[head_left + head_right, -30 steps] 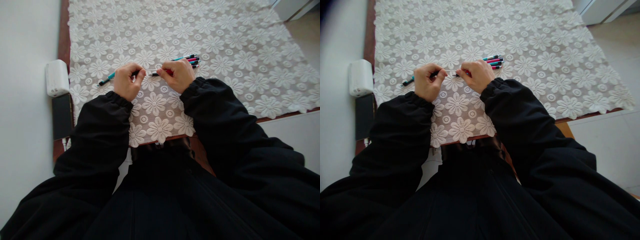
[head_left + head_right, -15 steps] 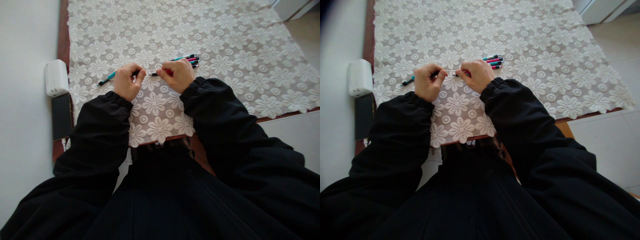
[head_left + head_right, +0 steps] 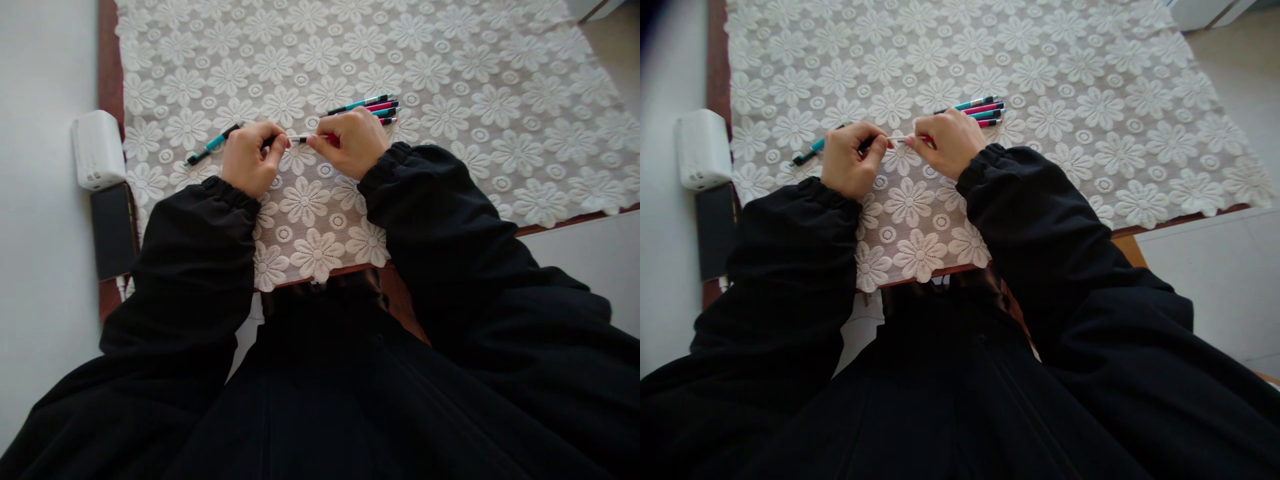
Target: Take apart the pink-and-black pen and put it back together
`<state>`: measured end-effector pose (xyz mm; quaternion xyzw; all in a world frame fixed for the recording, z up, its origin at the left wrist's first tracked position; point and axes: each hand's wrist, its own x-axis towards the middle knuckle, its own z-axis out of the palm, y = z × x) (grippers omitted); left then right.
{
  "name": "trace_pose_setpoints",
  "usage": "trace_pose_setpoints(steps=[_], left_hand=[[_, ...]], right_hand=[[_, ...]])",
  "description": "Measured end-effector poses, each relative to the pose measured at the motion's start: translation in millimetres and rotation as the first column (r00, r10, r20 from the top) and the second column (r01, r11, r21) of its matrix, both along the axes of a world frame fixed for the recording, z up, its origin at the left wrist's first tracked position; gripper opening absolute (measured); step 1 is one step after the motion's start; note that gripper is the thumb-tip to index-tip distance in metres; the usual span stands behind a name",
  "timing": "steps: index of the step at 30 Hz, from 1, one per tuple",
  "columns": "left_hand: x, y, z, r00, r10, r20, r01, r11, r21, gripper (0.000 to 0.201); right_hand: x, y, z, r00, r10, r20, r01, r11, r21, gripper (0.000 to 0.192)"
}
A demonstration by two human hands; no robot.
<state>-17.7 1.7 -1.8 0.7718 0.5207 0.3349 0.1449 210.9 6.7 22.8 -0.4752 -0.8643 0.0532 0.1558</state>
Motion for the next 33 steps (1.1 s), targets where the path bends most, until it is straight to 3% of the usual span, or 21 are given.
trace_pose_setpoints(steps=[9, 13, 19, 29, 33], left_hand=[[0.9, -3.0, 1.7, 0.999, -0.009, -0.041, 0.01, 1.0, 0.02, 0.017], [0.8, -2.6, 0.9, 0.999, -0.016, -0.052, 0.018, 0.999, 0.034, 0.017], [-1.3, -1.3, 0.1, 0.999, -0.02, -0.033, 0.02, 1.0, -0.003, 0.026], [-1.6, -0.7, 1.0, 1.0, 0.019, -0.02, -0.019, 1.0, -0.013, 0.03], [-1.1, -0.3, 2.9, 0.998, 0.025, -0.057, -0.027, 0.999, -0.038, 0.031]], right_hand=[[-1.4, -2.6, 4.0, 1.0, -0.021, 0.0, 0.021, 0.999, -0.033, 0.043], [0.8, -1.0, 2.7, 1.0, -0.029, -0.01, 0.028, 0.999, -0.042, 0.051], [4.6, 0.1, 1.4, 1.0, -0.008, -0.028, 0.007, 0.998, -0.059, 0.059], [1.9, -1.6, 2.4, 0.998, -0.007, -0.065, 0.005, 0.999, -0.032, 0.051], [2.2, -1.2, 3.3, 0.998, -0.028, -0.049, 0.023, 0.995, -0.099, 0.056]])
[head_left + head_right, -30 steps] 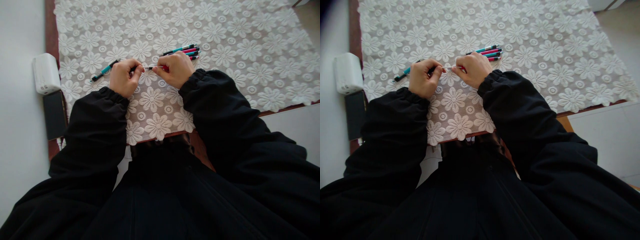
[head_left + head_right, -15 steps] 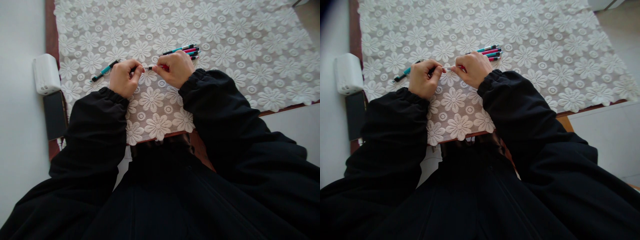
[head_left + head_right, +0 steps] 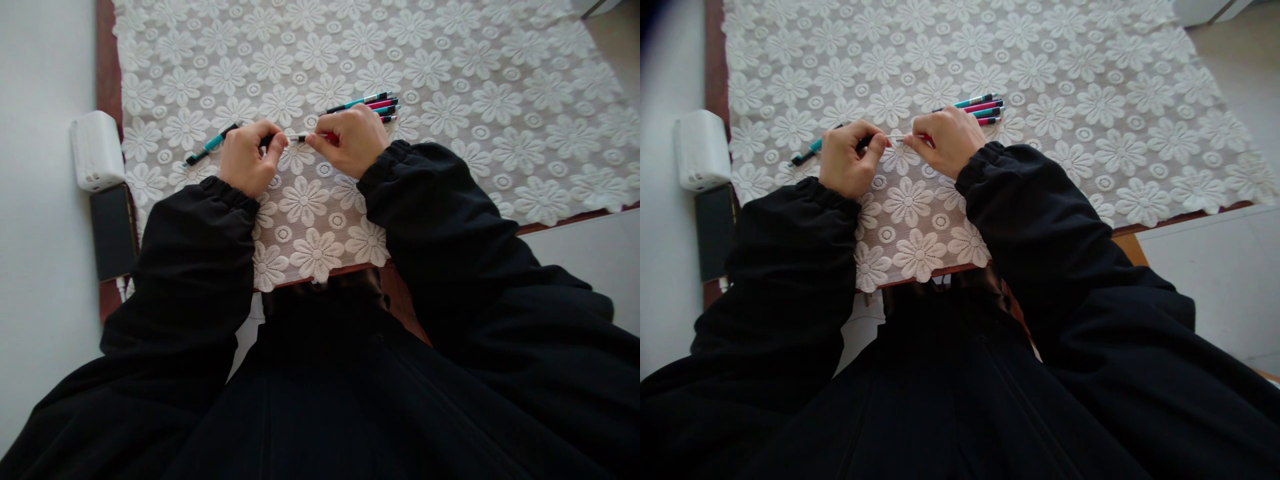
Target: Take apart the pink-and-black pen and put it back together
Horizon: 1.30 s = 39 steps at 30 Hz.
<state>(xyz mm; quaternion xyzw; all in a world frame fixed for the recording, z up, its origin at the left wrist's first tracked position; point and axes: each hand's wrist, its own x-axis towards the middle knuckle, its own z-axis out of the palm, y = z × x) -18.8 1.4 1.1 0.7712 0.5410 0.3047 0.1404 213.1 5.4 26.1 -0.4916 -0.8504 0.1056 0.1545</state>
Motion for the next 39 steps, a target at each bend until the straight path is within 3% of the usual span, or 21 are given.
trace_pose_setpoints(steps=[10, 14, 19, 25, 30, 39], left_hand=[[0, 0, -1.2, 0.999, -0.002, 0.042, 0.003, 1.0, -0.009, 0.029], [0, 1, -3.2, 0.998, 0.01, 0.061, -0.009, 1.0, -0.009, 0.023], [1, 0, -2.2, 0.999, 0.031, -0.007, -0.031, 0.999, 0.042, 0.02], [1, 1, -2.9, 0.991, 0.052, -0.121, -0.056, 0.998, -0.028, 0.019], [2, 0, -2.9, 0.981, 0.017, -0.195, -0.029, 0.998, -0.06, 0.02], [2, -2, -1.1, 0.993, 0.003, -0.115, -0.01, 0.998, -0.054, 0.023]], right_hand=[[-1, -2, 3.6, 0.999, -0.016, 0.035, 0.017, 1.0, -0.018, 0.059], [-1, 0, 0.8, 0.999, -0.004, 0.043, 0.005, 1.0, -0.013, 0.052], [1, 2, -2.4, 0.996, 0.059, 0.064, -0.062, 0.997, 0.041, 0.048], [-1, 2, -5.1, 0.99, 0.108, 0.09, -0.106, 0.994, -0.035, 0.038], [-4, 0, -6.2, 0.985, 0.136, 0.104, -0.136, 0.991, -0.01, 0.032], [-8, -5, -0.8, 0.998, 0.019, 0.056, -0.014, 0.996, -0.087, 0.033]])
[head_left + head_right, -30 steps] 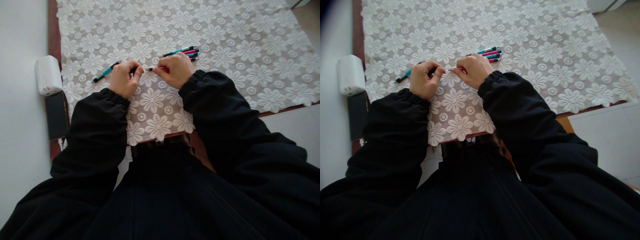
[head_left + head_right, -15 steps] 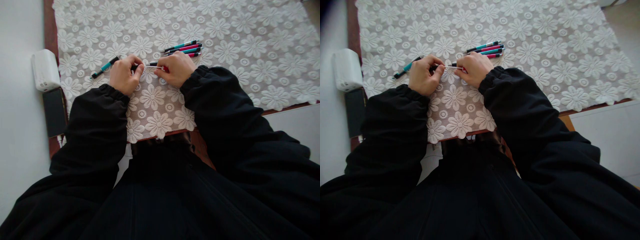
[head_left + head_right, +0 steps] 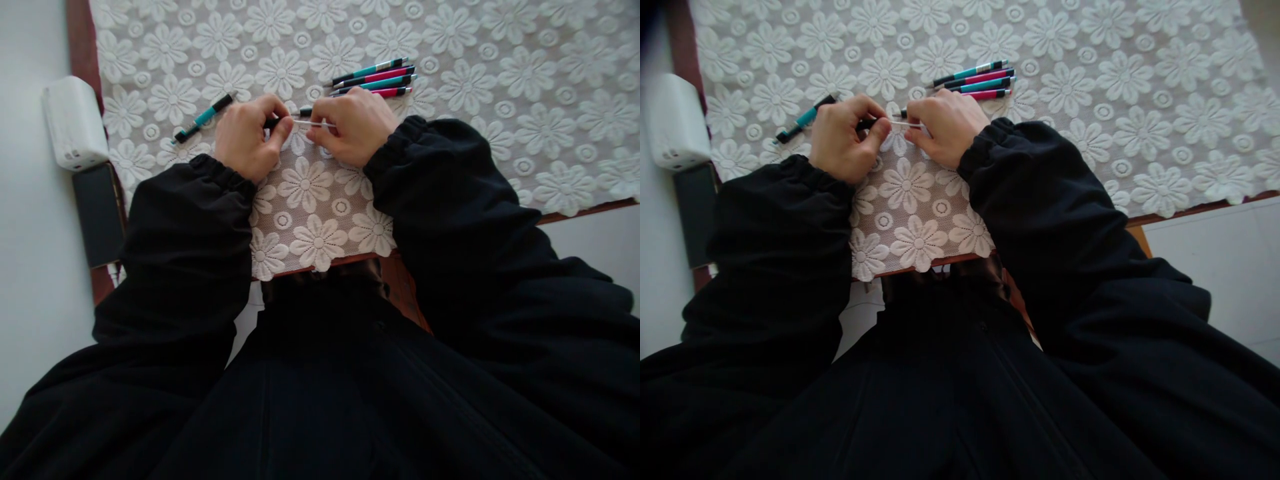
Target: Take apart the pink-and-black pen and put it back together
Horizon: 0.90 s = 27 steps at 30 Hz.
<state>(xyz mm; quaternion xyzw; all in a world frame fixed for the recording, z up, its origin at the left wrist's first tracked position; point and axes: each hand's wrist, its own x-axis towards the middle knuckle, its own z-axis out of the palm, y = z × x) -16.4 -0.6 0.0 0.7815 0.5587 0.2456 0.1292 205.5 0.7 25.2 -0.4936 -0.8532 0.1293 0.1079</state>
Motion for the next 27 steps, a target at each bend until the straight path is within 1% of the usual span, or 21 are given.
trace_pose_setpoints(steps=[3, 5, 7, 10, 12, 14, 16, 17, 19, 21, 23, 25, 27], left_hand=[[-1.5, 3.0, -2.5, 0.998, 0.021, 0.065, -0.023, 0.999, 0.028, 0.021], [-1.5, 4.0, -3.0, 0.994, 0.049, 0.099, -0.052, 0.998, 0.033, 0.022], [-0.7, 3.7, -1.8, 0.99, 0.066, 0.122, -0.073, 0.996, 0.049, 0.021], [0.7, 1.6, 1.3, 0.988, 0.064, 0.139, -0.072, 0.996, 0.053, 0.023], [0.8, 0.4, 2.6, 0.987, 0.072, 0.143, -0.079, 0.996, 0.044, 0.024], [0.3, -0.1, 3.0, 0.984, 0.081, 0.156, -0.087, 0.996, 0.036, 0.024], [-0.6, 0.0, 2.8, 0.981, 0.097, 0.17, -0.099, 0.995, 0.002, 0.028], [-1.0, 0.2, 2.6, 0.979, 0.105, 0.172, -0.102, 0.994, -0.026, 0.031], [-1.4, 0.7, 1.8, 0.978, 0.121, 0.168, -0.111, 0.992, -0.067, 0.035], [-1.7, 1.3, 0.6, 0.98, 0.118, 0.16, -0.109, 0.992, -0.068, 0.037], [-2.0, 2.0, -1.1, 0.982, 0.107, 0.156, -0.102, 0.994, -0.034, 0.038], [-2.7, 2.8, -3.0, 0.982, 0.095, 0.162, -0.098, 0.995, 0.014, 0.038], [-3.9, 3.7, -4.6, 0.983, 0.082, 0.163, -0.088, 0.996, 0.028, 0.038]], right_hand=[[2.1, 4.3, -4.1, 0.996, -0.057, -0.065, 0.056, 0.998, -0.01, 0.044], [4.1, 7.1, -6.9, 0.991, -0.084, -0.103, 0.085, 0.996, 0.007, 0.049], [5.4, 8.9, -8.8, 0.99, -0.075, -0.119, 0.081, 0.996, 0.043, 0.05], [5.7, 9.9, -8.8, 0.989, -0.057, -0.135, 0.068, 0.995, 0.079, 0.048], [5.2, 10.1, -7.5, 0.981, -0.083, -0.173, 0.093, 0.994, 0.049, 0.051], [4.7, 10.2, -5.8, 0.968, -0.121, -0.219, 0.12, 0.993, -0.016, 0.053], [4.6, 10.2, -4.5, 0.957, -0.151, -0.246, 0.139, 0.988, -0.066, 0.05], [4.8, 10.3, -4.0, 0.955, -0.154, -0.255, 0.141, 0.988, -0.068, 0.047], [5.5, 10.3, -3.3, 0.955, -0.133, -0.264, 0.128, 0.991, -0.037, 0.044], [6.4, 10.3, -2.8, 0.961, -0.092, -0.259, 0.097, 0.995, 0.004, 0.042], [7.1, 10.3, -2.7, 0.965, -0.064, -0.253, 0.073, 0.997, 0.027, 0.04], [7.5, 10.6, -3.1, 0.966, -0.059, -0.252, 0.072, 0.997, 0.041, 0.04], [7.9, 11.1, -4.2, 0.966, -0.065, -0.25, 0.079, 0.996, 0.046, 0.04]])
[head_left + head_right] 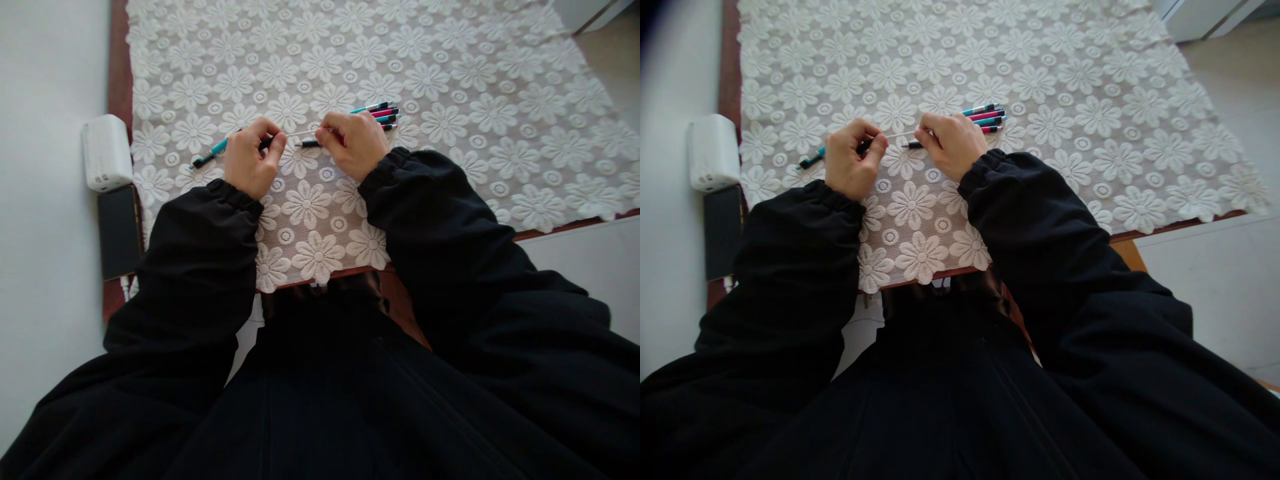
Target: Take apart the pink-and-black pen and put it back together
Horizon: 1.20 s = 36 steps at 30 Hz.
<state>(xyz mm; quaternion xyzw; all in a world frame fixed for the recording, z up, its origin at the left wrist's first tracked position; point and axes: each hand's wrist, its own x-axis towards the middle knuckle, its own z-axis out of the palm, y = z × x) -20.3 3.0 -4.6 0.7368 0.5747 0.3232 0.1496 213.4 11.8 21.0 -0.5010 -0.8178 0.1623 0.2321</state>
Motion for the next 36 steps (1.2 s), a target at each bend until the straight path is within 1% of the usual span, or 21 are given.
trace_pose_setpoints(steps=[4, 10, 13, 16, 18, 22, 25, 28, 32, 36], left_hand=[[-3.0, 1.2, -1.8, 0.998, -0.054, -0.032, 0.053, 0.998, -0.04, 0.044], [-5.4, 2.6, -4.2, 0.994, -0.099, -0.035, 0.1, 0.995, 0.016, 0.047], [-5.2, 3.6, -5.3, 0.99, -0.136, -0.035, 0.136, 0.991, 0.001, 0.047], [-5.3, 4.0, -5.4, 0.988, -0.152, -0.026, 0.152, 0.988, -0.021, 0.051], [-5.6, 3.9, -4.8, 0.985, -0.166, -0.041, 0.164, 0.986, -0.038, 0.054], [-6.2, 3.0, -3.0, 0.974, -0.201, -0.099, 0.198, 0.979, -0.042, 0.054], [-5.7, 1.6, -1.6, 0.98, -0.166, -0.112, 0.164, 0.986, -0.023, 0.052], [-4.6, 0.0, -0.1, 0.99, -0.106, -0.094, 0.106, 0.994, -0.013, 0.048], [-3.0, -0.7, 1.0, 0.993, -0.095, -0.073, 0.094, 0.995, -0.022, 0.044], [-0.8, -1.4, 2.1, 0.997, -0.068, -0.033, 0.068, 0.998, 0.013, 0.047]], right_hand=[[0.6, 1.4, -2.7, 1.0, -0.001, 0.014, 0.001, 1.0, 0.001, 0.041], [0.1, 1.5, -1.4, 0.998, 0.047, 0.051, -0.045, 0.998, -0.044, 0.045], [-0.9, 1.1, 0.4, 0.998, 0.046, 0.043, -0.042, 0.996, -0.08, 0.051], [-2.2, 0.8, 1.3, 0.999, 0.031, 0.036, -0.027, 0.995, -0.1, 0.054], [-3.2, 0.6, 1.3, 0.999, 0.015, 0.051, -0.01, 0.996, -0.092, 0.051], [-4.7, 0.1, 0.0, 0.995, -0.03, 0.095, 0.036, 0.997, -0.062, 0.038], [-4.3, -0.1, -1.7, 0.994, -0.052, 0.1, 0.057, 0.997, -0.049, 0.033], [-3.5, -0.2, -2.9, 0.993, -0.055, 0.105, 0.059, 0.998, -0.035, 0.034], [-3.1, 0.4, -3.1, 0.992, -0.044, 0.121, 0.046, 0.999, -0.016, 0.039], [-2.0, 2.5, -4.0, 0.992, -0.019, 0.127, 0.023, 0.999, -0.031, 0.049]])
